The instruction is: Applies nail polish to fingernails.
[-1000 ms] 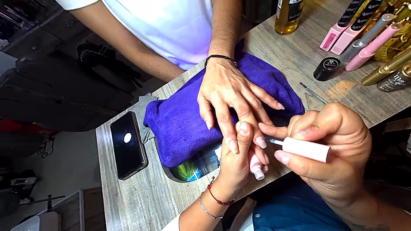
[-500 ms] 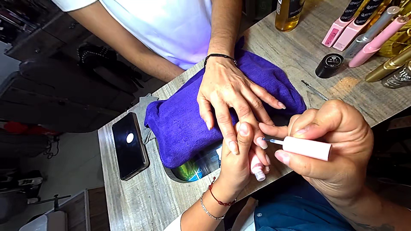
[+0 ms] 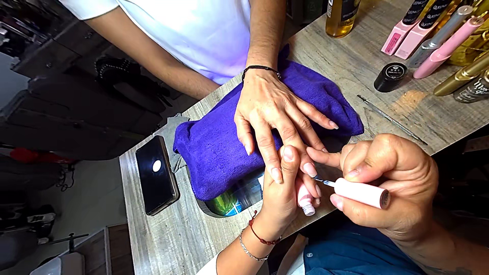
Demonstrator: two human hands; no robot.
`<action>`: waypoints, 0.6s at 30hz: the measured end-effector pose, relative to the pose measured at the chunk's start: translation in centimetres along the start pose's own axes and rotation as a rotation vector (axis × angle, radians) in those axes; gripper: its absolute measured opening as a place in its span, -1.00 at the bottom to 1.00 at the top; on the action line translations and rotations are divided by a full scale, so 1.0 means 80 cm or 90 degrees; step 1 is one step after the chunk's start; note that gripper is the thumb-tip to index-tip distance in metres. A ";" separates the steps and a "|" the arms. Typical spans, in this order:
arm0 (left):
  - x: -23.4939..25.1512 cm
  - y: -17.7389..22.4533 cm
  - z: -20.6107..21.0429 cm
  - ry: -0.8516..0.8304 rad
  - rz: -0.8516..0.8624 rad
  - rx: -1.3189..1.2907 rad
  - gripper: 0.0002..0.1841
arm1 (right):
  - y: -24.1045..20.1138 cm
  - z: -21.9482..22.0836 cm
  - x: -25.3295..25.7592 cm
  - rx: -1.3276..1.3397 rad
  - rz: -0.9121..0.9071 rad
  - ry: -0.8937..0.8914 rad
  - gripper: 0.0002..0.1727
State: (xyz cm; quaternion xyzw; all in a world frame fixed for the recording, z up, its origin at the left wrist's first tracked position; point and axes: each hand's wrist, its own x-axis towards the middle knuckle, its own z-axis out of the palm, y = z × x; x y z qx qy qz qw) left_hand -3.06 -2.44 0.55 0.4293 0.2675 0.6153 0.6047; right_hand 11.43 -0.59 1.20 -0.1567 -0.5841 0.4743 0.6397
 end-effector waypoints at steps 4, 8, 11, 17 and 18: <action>0.000 0.000 0.001 0.001 0.000 0.000 -0.59 | 0.000 -0.001 0.002 0.034 -0.003 0.033 -0.64; 0.000 -0.001 0.000 -0.004 -0.003 -0.008 -0.60 | 0.000 0.003 0.004 -0.009 -0.007 0.041 -0.63; 0.000 -0.001 0.001 -0.007 0.001 -0.009 -0.59 | -0.001 0.001 0.002 -0.041 -0.014 0.006 -0.66; 0.001 -0.003 0.001 0.003 0.002 -0.001 -0.59 | -0.004 -0.004 0.003 -0.059 -0.030 0.000 -0.68; 0.002 -0.004 0.001 0.010 0.007 -0.006 -0.61 | -0.004 -0.003 0.004 -0.064 -0.033 0.008 -0.68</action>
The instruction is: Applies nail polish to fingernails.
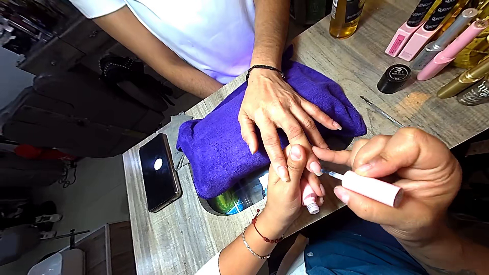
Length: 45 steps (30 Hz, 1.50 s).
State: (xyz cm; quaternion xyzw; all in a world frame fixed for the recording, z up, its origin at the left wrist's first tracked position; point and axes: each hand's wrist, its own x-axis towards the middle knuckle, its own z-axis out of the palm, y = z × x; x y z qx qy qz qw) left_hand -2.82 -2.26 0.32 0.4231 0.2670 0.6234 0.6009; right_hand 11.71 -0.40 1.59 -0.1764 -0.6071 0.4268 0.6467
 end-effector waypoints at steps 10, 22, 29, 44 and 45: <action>-0.004 0.005 0.000 -0.023 -0.016 0.024 -0.60 | 0.002 0.000 -0.003 -0.090 -0.030 -0.032 -0.69; -0.008 0.001 0.007 0.026 -0.041 -0.006 -0.52 | -0.018 -0.021 -0.002 -0.061 -0.047 -0.042 -0.72; -0.031 0.007 0.001 0.123 -0.094 -0.009 -0.54 | -0.035 -0.042 -0.015 -0.139 -0.096 -0.043 -0.78; -0.006 0.016 0.012 0.072 -0.095 0.051 -0.64 | -0.031 -0.010 -0.034 -0.216 -0.083 -0.142 -0.78; -0.007 0.015 0.012 0.071 -0.093 0.057 -0.64 | -0.030 -0.009 -0.034 -0.218 -0.080 -0.146 -0.78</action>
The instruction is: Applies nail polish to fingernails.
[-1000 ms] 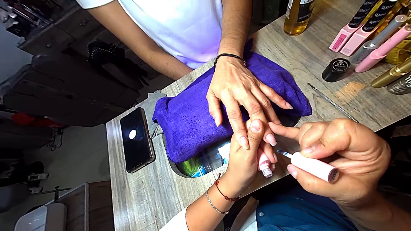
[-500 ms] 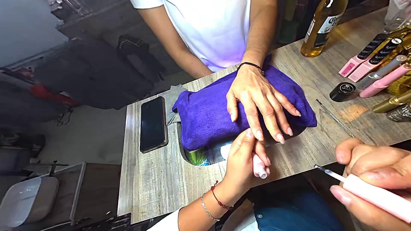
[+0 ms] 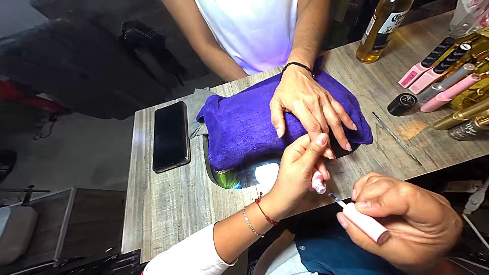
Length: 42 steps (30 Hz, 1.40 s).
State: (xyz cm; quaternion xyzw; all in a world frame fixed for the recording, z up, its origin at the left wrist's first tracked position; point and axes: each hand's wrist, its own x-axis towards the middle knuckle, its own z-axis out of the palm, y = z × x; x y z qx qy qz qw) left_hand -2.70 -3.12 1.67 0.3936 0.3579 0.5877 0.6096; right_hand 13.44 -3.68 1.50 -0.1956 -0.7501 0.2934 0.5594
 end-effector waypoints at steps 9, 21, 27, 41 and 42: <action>0.001 -0.011 -0.005 -0.006 0.065 0.004 -0.69 | 0.019 0.023 0.002 -0.132 0.065 -0.072 -0.86; 0.001 -0.008 -0.005 -0.001 0.060 0.018 -0.68 | 0.009 0.014 -0.003 -0.044 0.044 0.003 -0.78; 0.002 -0.008 -0.005 0.000 0.063 0.011 -0.70 | 0.010 0.014 -0.003 -0.038 0.050 0.018 -0.77; 0.005 -0.004 -0.013 -0.044 0.053 -0.024 -0.66 | 0.029 0.014 0.038 0.178 0.087 0.099 -0.59; 0.006 -0.005 -0.014 -0.046 0.054 -0.029 -0.66 | 0.030 0.016 0.039 0.172 0.084 0.098 -0.58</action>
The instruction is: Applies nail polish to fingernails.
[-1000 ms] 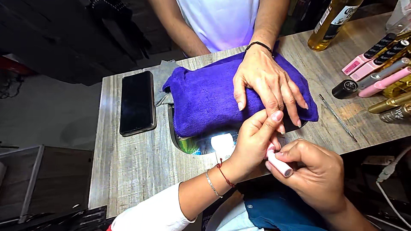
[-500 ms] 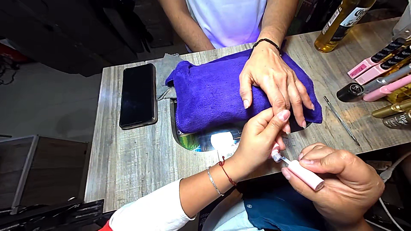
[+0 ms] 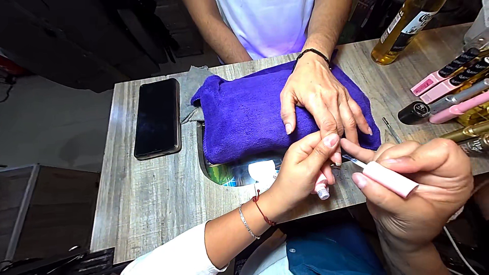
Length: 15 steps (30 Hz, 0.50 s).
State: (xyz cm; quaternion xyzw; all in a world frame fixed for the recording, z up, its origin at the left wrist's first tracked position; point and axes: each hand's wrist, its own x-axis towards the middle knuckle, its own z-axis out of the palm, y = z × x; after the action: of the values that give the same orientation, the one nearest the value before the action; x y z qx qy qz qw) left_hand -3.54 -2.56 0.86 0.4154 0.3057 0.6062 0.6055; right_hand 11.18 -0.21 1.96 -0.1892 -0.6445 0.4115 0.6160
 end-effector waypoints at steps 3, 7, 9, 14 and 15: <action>0.001 -0.001 -0.001 0.000 -0.001 -0.019 -0.67 | 0.001 0.005 0.001 -0.030 -0.006 0.001 -0.60; 0.001 -0.001 -0.001 -0.003 0.004 -0.017 -0.67 | 0.001 0.007 0.000 -0.065 -0.020 0.006 -0.63; 0.001 -0.002 -0.001 -0.004 0.013 -0.013 -0.67 | 0.002 0.008 -0.001 -0.089 -0.029 0.006 -0.64; 0.001 -0.004 -0.001 0.000 0.022 -0.019 -0.68 | 0.003 0.008 -0.004 -0.113 -0.040 0.001 -0.66; 0.001 -0.004 -0.001 0.003 0.020 -0.021 -0.68 | 0.003 0.008 -0.004 -0.110 -0.043 0.004 -0.66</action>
State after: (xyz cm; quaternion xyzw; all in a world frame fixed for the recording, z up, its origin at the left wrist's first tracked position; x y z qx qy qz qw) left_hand -3.47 -2.43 0.57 0.4085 0.2905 0.6219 0.6016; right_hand 10.58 -0.50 1.63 -0.2212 -0.6818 0.3326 0.6128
